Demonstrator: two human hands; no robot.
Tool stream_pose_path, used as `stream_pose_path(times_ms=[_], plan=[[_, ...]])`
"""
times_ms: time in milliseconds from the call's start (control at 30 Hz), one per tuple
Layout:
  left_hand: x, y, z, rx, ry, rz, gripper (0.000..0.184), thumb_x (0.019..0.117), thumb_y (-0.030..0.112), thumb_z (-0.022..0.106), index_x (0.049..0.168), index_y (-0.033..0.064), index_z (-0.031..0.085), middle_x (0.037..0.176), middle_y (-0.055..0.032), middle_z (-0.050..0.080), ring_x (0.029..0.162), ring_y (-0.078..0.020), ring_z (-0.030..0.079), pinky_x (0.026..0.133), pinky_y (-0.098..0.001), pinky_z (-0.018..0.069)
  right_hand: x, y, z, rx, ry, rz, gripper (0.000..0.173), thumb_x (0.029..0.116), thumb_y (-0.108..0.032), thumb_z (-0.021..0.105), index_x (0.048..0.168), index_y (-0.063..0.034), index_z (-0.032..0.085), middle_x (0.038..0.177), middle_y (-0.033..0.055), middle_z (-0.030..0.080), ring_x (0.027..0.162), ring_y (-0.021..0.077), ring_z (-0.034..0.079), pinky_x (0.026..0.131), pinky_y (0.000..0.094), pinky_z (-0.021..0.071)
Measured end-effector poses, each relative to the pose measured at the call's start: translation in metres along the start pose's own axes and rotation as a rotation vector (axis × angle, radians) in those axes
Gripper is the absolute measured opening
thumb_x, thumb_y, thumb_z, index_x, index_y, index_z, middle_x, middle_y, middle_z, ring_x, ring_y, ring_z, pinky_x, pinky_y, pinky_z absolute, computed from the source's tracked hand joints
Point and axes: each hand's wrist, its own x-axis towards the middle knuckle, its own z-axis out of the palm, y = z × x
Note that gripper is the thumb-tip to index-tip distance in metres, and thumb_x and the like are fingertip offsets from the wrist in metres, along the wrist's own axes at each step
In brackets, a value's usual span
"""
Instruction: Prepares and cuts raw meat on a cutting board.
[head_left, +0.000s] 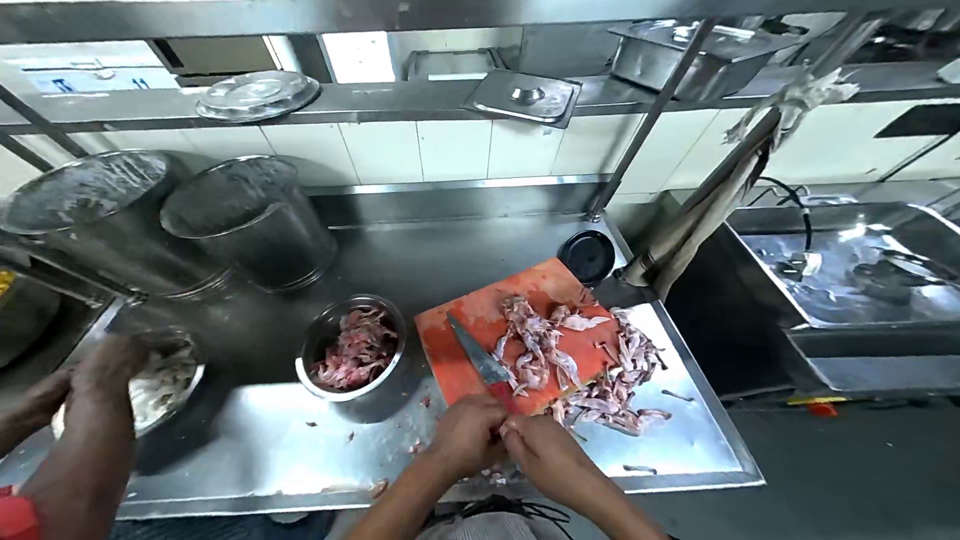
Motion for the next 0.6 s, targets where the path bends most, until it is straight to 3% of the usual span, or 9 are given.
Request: stream_pose_path(times_ms=[67, 167, 233, 300, 367, 433, 500, 533, 600], plan=[[-0.005, -0.012, 0.007, 0.077, 0.003, -0.028, 0.018, 0.0912, 0.024, 0.07, 0.088, 0.0073, 0.072, 0.093, -0.0086, 0.074, 0.095, -0.0263, 0.072, 0.091, -0.0507, 0.0559, 0.0, 0.004, 0.009, 0.011, 0.02, 0.018, 0.042, 0.1056, -0.033, 0.039, 0.093, -0.0037, 0.066, 0.08, 0.0152, 0.066, 0.082, 0.0332, 0.068, 0.075, 0.0563, 0.0525], [-0.032, -0.039, 0.01, 0.152, 0.006, -0.264, 0.016, 0.0898, 0.018, 0.071, 0.102, 0.0116, 0.079, 0.107, -0.0092, 0.077, 0.108, -0.0294, 0.072, 0.1, -0.0549, 0.0538, -0.014, 0.012, 0.005, 0.116, 0.094, 0.04, 0.04, 0.1046, -0.029, 0.04, 0.093, -0.0027, 0.068, 0.079, 0.0138, 0.065, 0.079, 0.0294, 0.066, 0.075, 0.0518, 0.0521], [-0.051, -0.055, 0.006, 0.185, 0.054, -0.397, 0.029, 0.0989, 0.026, 0.058, 0.088, 0.0066, 0.076, 0.098, -0.0102, 0.077, 0.101, -0.0285, 0.073, 0.093, -0.0534, 0.0563, -0.019, 0.023, -0.006, 0.174, 0.123, 0.0, 0.039, 0.1053, -0.027, 0.04, 0.095, -0.0029, 0.069, 0.079, 0.0125, 0.064, 0.078, 0.0264, 0.064, 0.075, 0.0491, 0.0519], [-0.059, -0.056, -0.005, 0.139, 0.043, -0.46, 0.042, 0.1023, 0.037, 0.054, 0.085, 0.0042, 0.073, 0.097, -0.0112, 0.075, 0.099, -0.0276, 0.072, 0.091, -0.0517, 0.0569, -0.017, 0.035, -0.01, 0.163, 0.052, -0.057, 0.039, 0.1079, -0.03, 0.039, 0.097, -0.0041, 0.066, 0.079, 0.0116, 0.062, 0.077, 0.0256, 0.063, 0.074, 0.0482, 0.0516], [-0.058, -0.049, -0.023, 0.01, 0.047, -0.459, 0.031, 0.0953, 0.037, 0.065, 0.104, 0.0086, 0.074, 0.113, -0.0097, 0.072, 0.114, -0.026, 0.067, 0.102, -0.0492, 0.0535, -0.009, 0.036, -0.013, 0.096, -0.059, -0.062, 0.039, 0.109, -0.033, 0.038, 0.099, -0.0048, 0.063, 0.082, 0.013, 0.062, 0.079, 0.0284, 0.064, 0.075, 0.0511, 0.0522], [-0.055, -0.031, -0.037, -0.098, 0.013, -0.38, 0.055, 0.085, 0.031, 0.078, 0.136, 0.0168, 0.063, 0.139, -0.0082, 0.062, 0.135, -0.0266, 0.055, 0.114, -0.0504, 0.0447, 0.0, 0.031, -0.011, 0.043, -0.115, -0.037, 0.039, 0.1081, -0.035, 0.038, 0.099, -0.0056, 0.063, 0.082, 0.0136, 0.063, 0.079, 0.0305, 0.065, 0.075, 0.0535, 0.052], [-0.052, -0.009, -0.034, -0.155, 0.005, -0.253, 0.072, 0.0802, 0.028, 0.084, 0.146, 0.0192, 0.056, 0.147, -0.0068, 0.058, 0.141, -0.0264, 0.049, 0.118, -0.0525, 0.0408, 0.01, 0.023, -0.008, 0.039, -0.15, -0.033, 0.041, 0.1078, -0.035, 0.038, 0.098, -0.0055, 0.063, 0.08, 0.0134, 0.062, 0.078, 0.0308, 0.064, 0.073, 0.0544, 0.0511], [-0.05, -0.001, -0.026, -0.171, 0.035, -0.202, 0.064, 0.0824, 0.03, 0.083, 0.14, 0.0171, 0.06, 0.141, -0.0065, 0.062, 0.138, -0.0249, 0.052, 0.117, -0.0508, 0.0424, 0.015, 0.018, -0.006, 0.053, -0.166, -0.059, 0.041, 0.1077, -0.035, 0.038, 0.097, -0.0054, 0.064, 0.079, 0.0129, 0.062, 0.077, 0.0298, 0.064, 0.072, 0.0539, 0.0511], [-0.052, 0.002, -0.001, -0.201, 0.149, -0.154, 0.03, 0.0921, 0.031, 0.075, 0.108, 0.0061, 0.071, 0.109, -0.0101, 0.071, 0.112, -0.025, 0.066, 0.104, -0.0474, 0.0515, 0.027, 0.006, 0.001, 0.081, -0.207, -0.123, 0.041, 0.1076, -0.035, 0.04, 0.095, -0.0053, 0.066, 0.079, 0.0123, 0.064, 0.078, 0.0281, 0.065, 0.074, 0.053, 0.0522]])
